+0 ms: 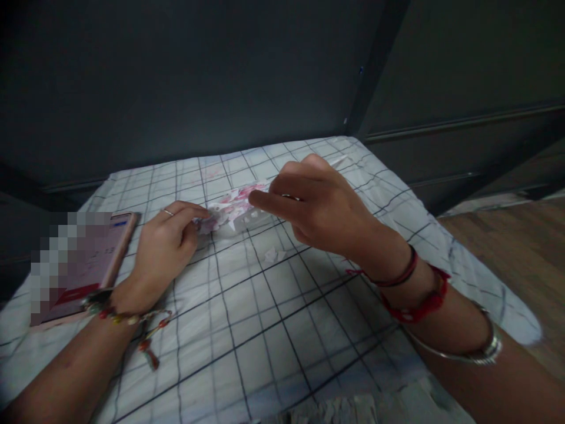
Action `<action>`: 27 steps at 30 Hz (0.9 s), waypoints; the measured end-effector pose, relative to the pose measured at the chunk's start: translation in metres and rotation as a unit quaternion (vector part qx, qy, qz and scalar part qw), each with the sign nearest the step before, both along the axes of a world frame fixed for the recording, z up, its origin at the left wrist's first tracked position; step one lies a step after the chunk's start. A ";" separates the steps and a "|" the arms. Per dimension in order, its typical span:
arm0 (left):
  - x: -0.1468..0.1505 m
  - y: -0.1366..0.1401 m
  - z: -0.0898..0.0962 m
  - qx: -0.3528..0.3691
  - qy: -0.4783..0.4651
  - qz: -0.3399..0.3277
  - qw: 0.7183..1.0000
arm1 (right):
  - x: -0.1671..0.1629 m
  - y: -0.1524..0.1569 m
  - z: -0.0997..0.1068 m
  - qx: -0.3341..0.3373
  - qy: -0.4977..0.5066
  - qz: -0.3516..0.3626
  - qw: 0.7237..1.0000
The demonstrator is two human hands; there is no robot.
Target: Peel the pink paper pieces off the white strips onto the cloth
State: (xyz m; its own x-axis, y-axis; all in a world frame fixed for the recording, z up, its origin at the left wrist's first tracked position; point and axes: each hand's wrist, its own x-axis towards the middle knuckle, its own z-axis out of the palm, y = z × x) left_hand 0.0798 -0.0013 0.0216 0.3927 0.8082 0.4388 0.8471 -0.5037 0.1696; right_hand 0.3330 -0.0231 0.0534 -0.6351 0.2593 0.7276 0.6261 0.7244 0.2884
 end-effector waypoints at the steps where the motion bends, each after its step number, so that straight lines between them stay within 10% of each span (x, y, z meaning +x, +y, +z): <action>1: 0.000 0.000 0.000 0.001 0.000 0.000 1.000 | 0.000 0.000 0.000 -0.012 -0.008 0.004 1.000; 27: -0.002 0.000 -0.002 0.005 -0.003 -0.003 1.000 | 0.006 0.003 0.001 0.006 0.002 -0.015 1.000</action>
State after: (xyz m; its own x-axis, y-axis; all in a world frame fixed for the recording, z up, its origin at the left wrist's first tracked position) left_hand 0.0779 -0.0011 0.0193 0.3946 0.8016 0.4491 0.8433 -0.5101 0.1695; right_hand 0.3386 -0.0206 0.0542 -0.6236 0.2701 0.7336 0.6492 0.7018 0.2934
